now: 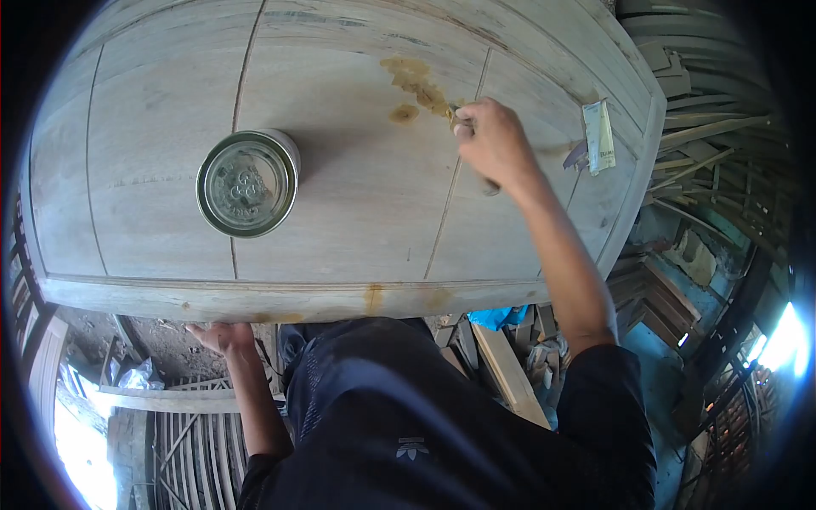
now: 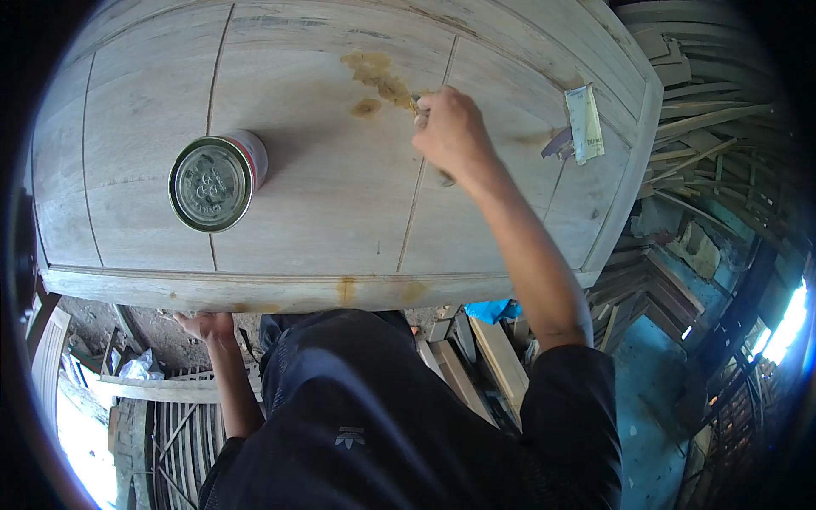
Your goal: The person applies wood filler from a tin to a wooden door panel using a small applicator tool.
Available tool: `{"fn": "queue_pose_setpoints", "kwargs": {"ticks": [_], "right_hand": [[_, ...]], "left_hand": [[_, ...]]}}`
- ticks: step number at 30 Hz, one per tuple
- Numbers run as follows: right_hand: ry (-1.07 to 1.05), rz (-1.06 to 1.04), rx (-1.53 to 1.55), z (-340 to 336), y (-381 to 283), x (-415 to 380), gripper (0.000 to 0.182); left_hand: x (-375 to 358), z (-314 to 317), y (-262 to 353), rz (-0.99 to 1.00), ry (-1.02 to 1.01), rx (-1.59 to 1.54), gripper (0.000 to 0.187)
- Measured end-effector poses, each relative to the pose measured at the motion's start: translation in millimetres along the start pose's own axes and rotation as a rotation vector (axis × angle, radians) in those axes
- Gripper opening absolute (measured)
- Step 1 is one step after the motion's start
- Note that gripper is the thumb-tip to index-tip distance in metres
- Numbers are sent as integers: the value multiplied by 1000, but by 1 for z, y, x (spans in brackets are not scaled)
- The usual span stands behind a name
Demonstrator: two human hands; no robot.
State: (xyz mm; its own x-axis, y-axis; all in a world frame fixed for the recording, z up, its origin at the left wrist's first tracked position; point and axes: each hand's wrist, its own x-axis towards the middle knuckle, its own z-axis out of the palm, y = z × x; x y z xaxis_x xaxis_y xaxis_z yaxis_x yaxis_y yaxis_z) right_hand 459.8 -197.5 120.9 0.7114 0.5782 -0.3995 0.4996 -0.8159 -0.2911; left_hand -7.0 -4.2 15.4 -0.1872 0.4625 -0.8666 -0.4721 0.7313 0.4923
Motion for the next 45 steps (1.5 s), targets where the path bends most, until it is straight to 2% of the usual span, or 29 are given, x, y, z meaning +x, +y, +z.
{"fn": "queue_pose_setpoints", "kwargs": {"ticks": [3,5,6,7,9,10,12,13,15,16,18,19,21,22,24,25,27,28,29,31,32,33,35,36,37,39,41,43,45], "right_hand": [[31,-81,-108,6,-7,-16,20],[-381,69,-79,-28,-8,-18,26],[-273,-82,-118,-26,7,-18,26],[-279,-84,-122,-25,15,-17,26],[-62,-315,-17,-20,24,-14,30],[-64,-318,-17,-12,26,-12,30],[92,-458,-97,8,32,-9,33],[90,-458,-95,20,41,-9,33],[135,-480,-84,38,54,-11,35],[133,-479,-81,24,41,-13,35],[-240,-110,-255,-15,17,-17,32],[-239,-106,-254,-19,14,-11,32],[64,-265,-111,-17,9,4,29],[64,-265,-113,-8,5,8,29],[115,-62,-91,8,-6,15,24],[116,-63,-91,5,-10,10,24],[-197,-15,-180,-4,-20,-4,23],[-270,64,-64,-11,-13,-4,20],[-269,64,-67,-13,-13,3,20],[-119,11,-69,-24,-25,19,20],[-229,193,0,-33,-40,26,19],[-234,191,1,-21,-41,24,19],[-59,47,-90,11,-30,17,27],[-80,-42,-154,13,-35,7,27],[-80,-39,-155,6,-36,4,27],[-523,116,-190,-22,-38,1,28],[-493,48,-169,-35,-22,0,26],[-171,-305,-110,-33,0,6,29],[-122,-340,-118,-25,5,13,31]], "left_hand": [[-4,7,0,-18,-10,-39,89],[-7,13,1,-18,-29,-64,88],[-7,15,1,-24,-23,-61,87],[-11,16,1,-29,-13,-56,87],[-18,24,-1,-3,20,-32,86],[-20,27,-2,25,42,-3,86],[-15,21,-2,18,18,-13,92],[-11,18,-2,11,-7,-21,98],[-4,7,1,-10,-32,-22,98],[-3,6,2,-33,-60,-28,97],[-3,7,1,-19,-27,-24,97],[-3,8,0,-13,0,-8,97],[2,7,-1,3,6,14,97],[1,8,-2,26,18,21,96],[-9,14,-1,1,-6,8,95],[-13,17,0,-24,-30,-5,95],[-2,7,1,-23,-48,-35,92],[2,3,0,-26,-65,-62,90],[7,-2,0,-27,-65,-64,90],[-4,11,-1,-6,-3,5,90],[-7,10,-1,-6,6,5,90],[-7,11,0,-13,6,5,90],[-4,11,2,-16,4,3,89],[-3,9,2,-26,0,-17,89],[-2,9,1,-39,-7,-38,88],[-9,15,-1,-9,-11,-25,88],[-7,18,-2,24,-6,-27,88],[-5,9,1,-23,-27,-37,87],[-11,15,1,-15,-30,-29,90]]}}
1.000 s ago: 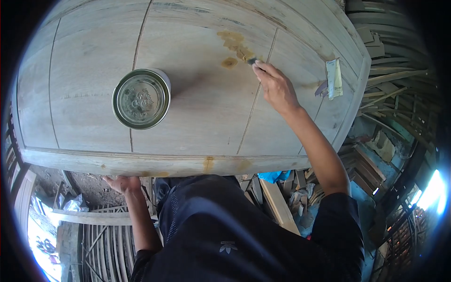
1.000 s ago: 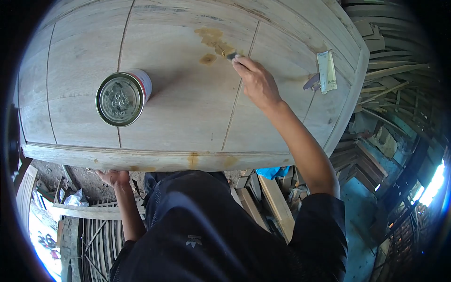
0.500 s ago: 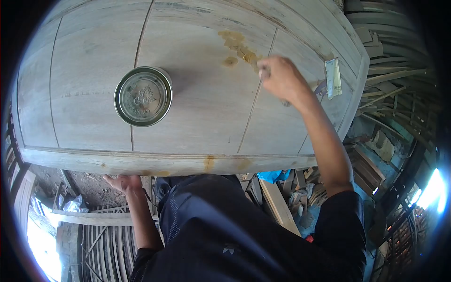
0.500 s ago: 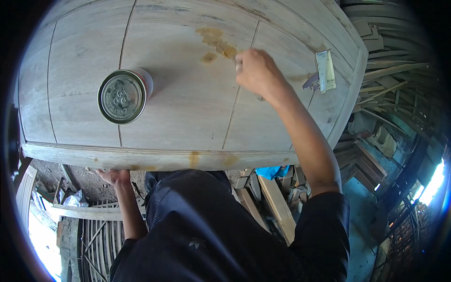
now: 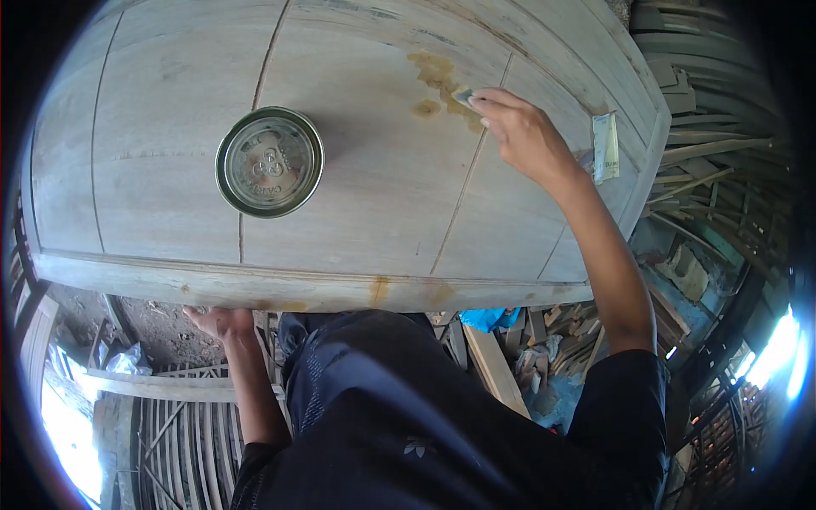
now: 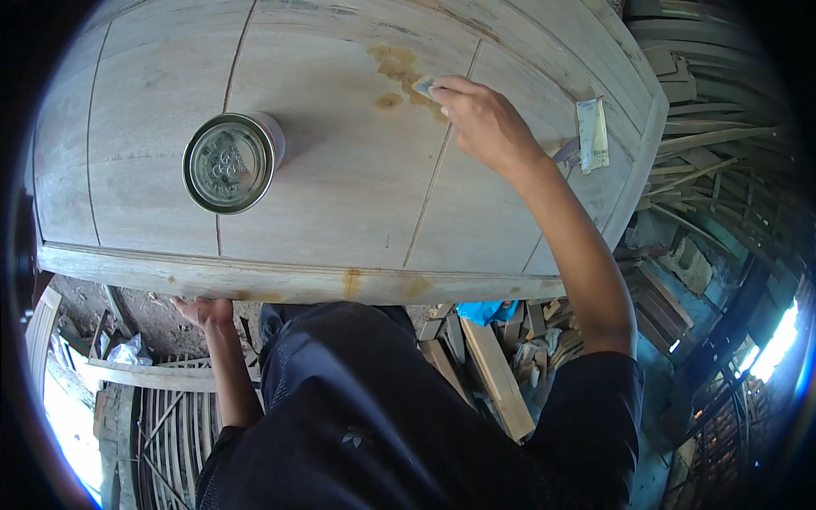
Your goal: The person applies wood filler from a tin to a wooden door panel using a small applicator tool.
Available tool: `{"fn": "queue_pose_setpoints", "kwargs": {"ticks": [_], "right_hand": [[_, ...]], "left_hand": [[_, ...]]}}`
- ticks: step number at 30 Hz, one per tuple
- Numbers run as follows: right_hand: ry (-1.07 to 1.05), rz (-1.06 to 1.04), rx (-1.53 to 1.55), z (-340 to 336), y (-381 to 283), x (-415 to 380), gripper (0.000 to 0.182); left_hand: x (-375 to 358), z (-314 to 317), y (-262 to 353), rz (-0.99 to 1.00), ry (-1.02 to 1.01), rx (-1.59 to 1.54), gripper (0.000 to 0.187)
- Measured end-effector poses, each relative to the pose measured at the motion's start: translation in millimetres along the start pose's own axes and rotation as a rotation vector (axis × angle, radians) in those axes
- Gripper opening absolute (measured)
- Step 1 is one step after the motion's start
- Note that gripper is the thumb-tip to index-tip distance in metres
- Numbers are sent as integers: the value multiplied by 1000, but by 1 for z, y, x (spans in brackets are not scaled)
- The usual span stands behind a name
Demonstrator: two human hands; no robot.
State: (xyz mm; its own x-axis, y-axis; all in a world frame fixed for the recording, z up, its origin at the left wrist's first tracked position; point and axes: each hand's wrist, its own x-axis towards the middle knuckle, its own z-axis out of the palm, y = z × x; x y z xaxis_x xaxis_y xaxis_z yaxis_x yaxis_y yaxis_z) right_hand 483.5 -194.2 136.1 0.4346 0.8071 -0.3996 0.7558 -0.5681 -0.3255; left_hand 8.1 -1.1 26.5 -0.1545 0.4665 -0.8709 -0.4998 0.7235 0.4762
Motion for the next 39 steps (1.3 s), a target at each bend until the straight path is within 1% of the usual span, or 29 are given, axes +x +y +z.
{"fn": "queue_pose_setpoints", "kwargs": {"ticks": [2,3,5,6,8,9,11,12,14,15,16,17,18,19,20,21,23,24,26,27,28,30,31,33,34,36,37,39], "right_hand": [[132,-281,-61,21,14,7,30],[130,-284,-56,27,15,6,30],[80,-157,-40,36,18,-1,28],[80,-158,-41,22,10,2,28],[-441,254,-355,-17,-14,11,26],[-438,261,-355,-14,-12,14,26],[6,-33,-129,-4,-4,25,25],[6,-38,-131,1,-8,29,25],[65,155,5,13,-21,40,25],[59,151,8,16,-31,41,25],[21,232,19,17,-44,37,26],[-16,317,29,17,-52,32,26],[-18,321,28,22,-51,27,26],[-34,290,-7,30,-49,22,16],[-49,259,-44,32,-48,17,7],[-44,263,-49,17,-50,15,7],[-566,296,-71,-27,-52,18,26],[-565,286,-83,-29,-39,18,26],[-165,-27,-155,-21,-11,15,24],[-76,-15,-94,-17,-11,17,22],[-76,-17,-93,-10,-7,22,22],[17,-23,-53,5,-2,29,22],[13,-26,-51,9,-6,29,22],[-126,97,-109,15,-19,19,22],[-126,103,-106,2,-30,16,22],[-614,236,-264,-30,-49,21,21],[-609,232,-269,-30,-41,22,21],[-145,-129,-232,-25,-12,19,22]], "left_hand": [[-3,4,-1,15,-1,4,93],[-3,4,-1,3,6,-6,94],[-3,0,3,-10,16,-8,94],[-1,-3,2,-14,2,-6,94],[0,-1,0,-19,-17,-8,94],[0,1,-1,-2,3,-7,94],[0,0,-2,11,28,-8,95],[3,-3,-1,2,28,-16,95],[9,-10,1,-3,34,-22,95],[12,-14,1,-7,-13,-19,95],[10,-14,1,-12,-60,-15,95],[9,-13,0,-14,-56,-11,95],[3,-4,-2,13,-14,4,95],[0,2,-4,39,23,19,94],[0,3,-4,32,19,19,94],[-1,3,-3,32,29,8,91],[0,8,-1,34,32,-17,88],[-3,9,0,16,28,-34,88],[-3,0,0,-7,37,-42,88],[3,-4,0,-3,23,-42,89],[9,-7,1,5,6,-45,89],[10,-10,1,-1,-1,-50,89],[9,-10,0,-9,-8,-56,89],[10,-13,-1,-4,2,-40,89],[11,-12,0,-3,-3,-23,90],[8,-6,1,13,-14,-29,90],[7,-4,-1,30,-13,-43,91],[7,-7,-1,16,-6,-53,91]]}}
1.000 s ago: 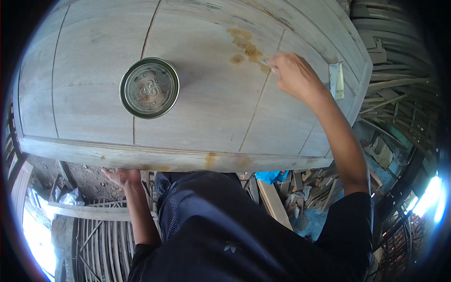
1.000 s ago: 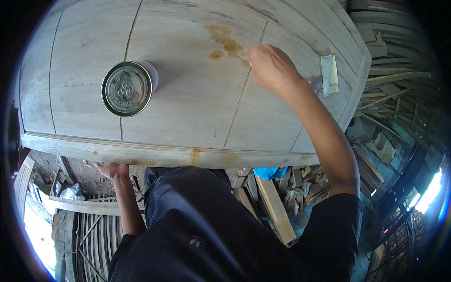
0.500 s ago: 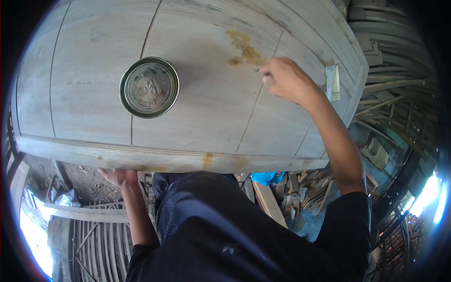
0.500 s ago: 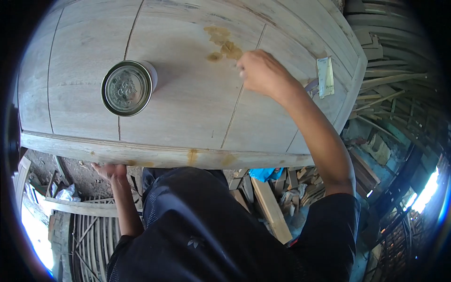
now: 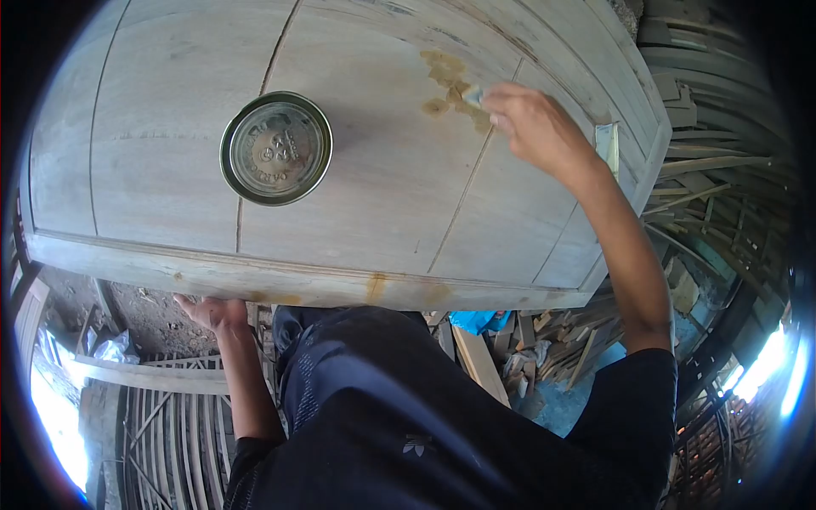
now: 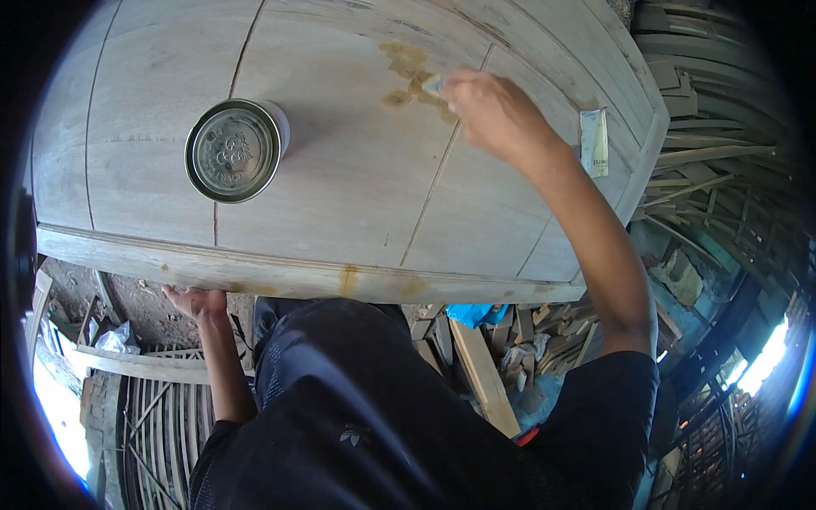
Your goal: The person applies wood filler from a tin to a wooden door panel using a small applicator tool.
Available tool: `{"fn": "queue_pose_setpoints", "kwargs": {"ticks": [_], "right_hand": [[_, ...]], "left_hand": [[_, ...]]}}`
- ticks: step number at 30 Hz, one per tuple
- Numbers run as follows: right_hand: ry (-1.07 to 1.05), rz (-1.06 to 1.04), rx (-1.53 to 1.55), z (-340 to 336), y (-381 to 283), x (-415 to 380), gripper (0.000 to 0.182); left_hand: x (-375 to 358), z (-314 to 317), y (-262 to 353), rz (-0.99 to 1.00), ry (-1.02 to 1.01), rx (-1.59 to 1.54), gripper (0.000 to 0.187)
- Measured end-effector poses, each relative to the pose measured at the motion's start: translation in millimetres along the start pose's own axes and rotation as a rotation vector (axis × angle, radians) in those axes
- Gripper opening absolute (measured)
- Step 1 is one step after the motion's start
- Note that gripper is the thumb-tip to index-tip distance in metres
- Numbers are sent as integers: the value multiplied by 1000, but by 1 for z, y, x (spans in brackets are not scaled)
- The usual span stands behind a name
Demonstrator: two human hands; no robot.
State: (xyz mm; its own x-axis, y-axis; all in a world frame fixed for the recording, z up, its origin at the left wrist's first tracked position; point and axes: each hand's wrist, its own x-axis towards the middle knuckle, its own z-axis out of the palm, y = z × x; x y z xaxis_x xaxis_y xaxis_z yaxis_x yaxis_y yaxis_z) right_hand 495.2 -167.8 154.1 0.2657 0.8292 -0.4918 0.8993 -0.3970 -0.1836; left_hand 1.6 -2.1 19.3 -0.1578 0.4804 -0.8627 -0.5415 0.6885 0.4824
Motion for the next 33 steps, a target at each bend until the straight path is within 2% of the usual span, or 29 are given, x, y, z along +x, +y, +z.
{"fn": "queue_pose_setpoints", "kwargs": {"ticks": [1,3,7,9,12,13,15,16,18,20,22,24,25,27,31,33], "right_hand": [[-3,-2,0,5,5,3,22],[177,-173,-37,13,17,14,24],[266,-298,64,37,24,21,25],[-71,46,-99,16,18,14,25],[-141,137,-73,-7,12,21,23],[-146,142,-74,-3,11,24,23],[150,20,38,10,7,42,22],[148,21,42,12,-3,46,22],[28,292,92,13,-23,46,21],[-31,298,41,28,-23,28,20],[-80,304,-23,16,-23,23,18],[-254,266,37,-10,-19,26,13],[-254,266,35,-13,-17,34,13],[19,82,26,-10,-14,54,12],[-27,135,73,8,-24,57,13],[-111,148,57,17,-25,38,14]], "left_hand": [[0,-1,0,-15,-2,0,91],[0,0,1,-16,-1,-12,90],[3,-6,3,-30,-43,-22,90],[6,-10,3,-24,-41,-26,90],[7,-5,0,-9,-21,-8,90],[5,-4,0,7,10,15,90],[-1,3,-1,4,16,9,90],[-3,5,-1,4,21,7,90],[-2,0,1,-5,-11,15,90],[-4,0,2,-18,-42,15,90],[-6,8,-1,23,-5,32,91],[-1,3,0,1,6,14,91],[0,2,0,-17,22,2,90],[-7,5,-1,-21,14,13,91],[-7,5,2,-16,-55,19,91],[-4,2,2,-13,-24,35,91]]}}
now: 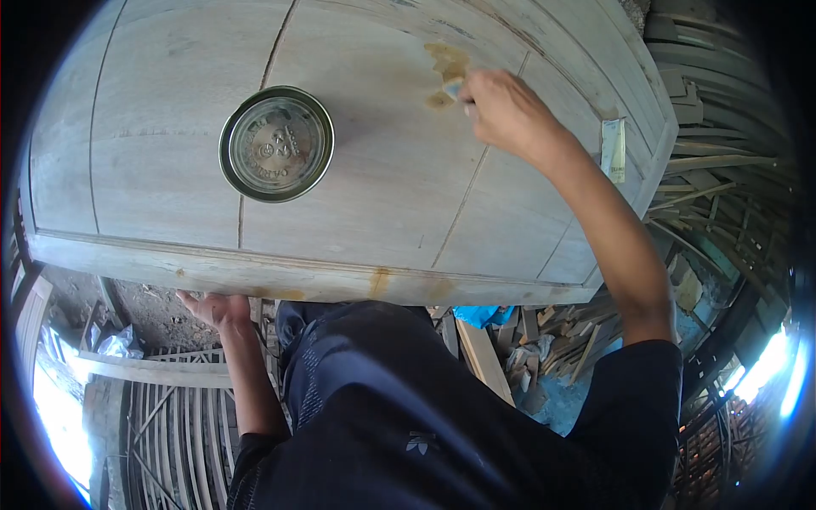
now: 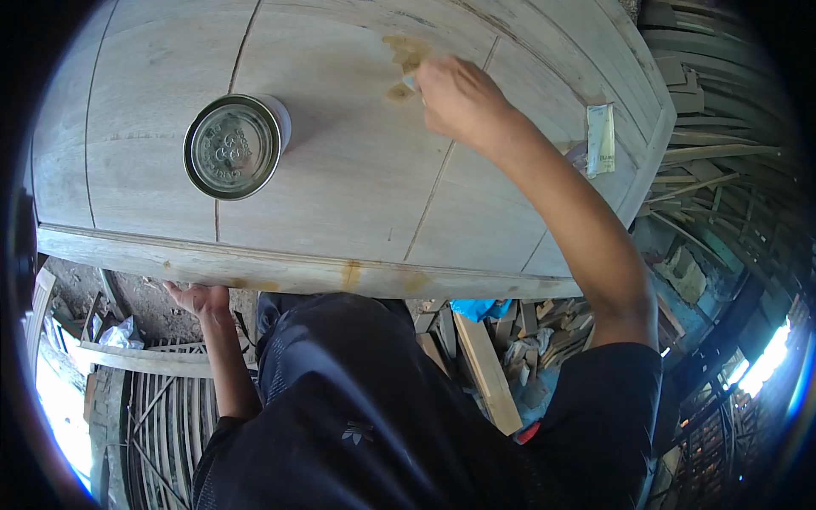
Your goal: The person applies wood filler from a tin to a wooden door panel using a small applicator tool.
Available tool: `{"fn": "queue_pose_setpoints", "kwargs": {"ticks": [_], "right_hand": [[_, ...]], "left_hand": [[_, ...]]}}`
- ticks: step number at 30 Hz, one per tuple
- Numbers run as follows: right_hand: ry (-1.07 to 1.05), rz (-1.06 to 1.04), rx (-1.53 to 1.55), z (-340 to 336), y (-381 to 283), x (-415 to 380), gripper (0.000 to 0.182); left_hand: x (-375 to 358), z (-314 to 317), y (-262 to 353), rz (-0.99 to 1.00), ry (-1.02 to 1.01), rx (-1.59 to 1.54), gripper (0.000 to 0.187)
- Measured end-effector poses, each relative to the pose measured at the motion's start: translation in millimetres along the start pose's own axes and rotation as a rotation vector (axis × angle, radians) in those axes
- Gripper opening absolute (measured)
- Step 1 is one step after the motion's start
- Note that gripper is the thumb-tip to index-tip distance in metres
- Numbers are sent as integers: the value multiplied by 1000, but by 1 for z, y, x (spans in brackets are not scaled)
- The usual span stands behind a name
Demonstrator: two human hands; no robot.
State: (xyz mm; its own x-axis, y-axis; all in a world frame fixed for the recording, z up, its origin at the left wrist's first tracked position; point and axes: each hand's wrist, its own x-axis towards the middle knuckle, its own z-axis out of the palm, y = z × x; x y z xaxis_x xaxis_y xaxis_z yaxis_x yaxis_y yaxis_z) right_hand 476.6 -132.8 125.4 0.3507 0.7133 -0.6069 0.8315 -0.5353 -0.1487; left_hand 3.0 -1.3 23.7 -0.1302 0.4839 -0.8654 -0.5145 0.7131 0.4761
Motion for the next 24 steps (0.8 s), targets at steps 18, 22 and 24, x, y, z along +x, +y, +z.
{"fn": "queue_pose_setpoints", "kwargs": {"ticks": [18,22,24], "right_hand": [[-83,-4,-235,-43,33,14,23],[158,-159,-30,-36,14,38,21],[182,-1,59,-20,0,45,17]], "left_hand": [[0,3,-3,37,-25,-26,90],[-12,17,-1,6,5,-51,90],[-6,6,0,-4,-2,-69,90]]}}
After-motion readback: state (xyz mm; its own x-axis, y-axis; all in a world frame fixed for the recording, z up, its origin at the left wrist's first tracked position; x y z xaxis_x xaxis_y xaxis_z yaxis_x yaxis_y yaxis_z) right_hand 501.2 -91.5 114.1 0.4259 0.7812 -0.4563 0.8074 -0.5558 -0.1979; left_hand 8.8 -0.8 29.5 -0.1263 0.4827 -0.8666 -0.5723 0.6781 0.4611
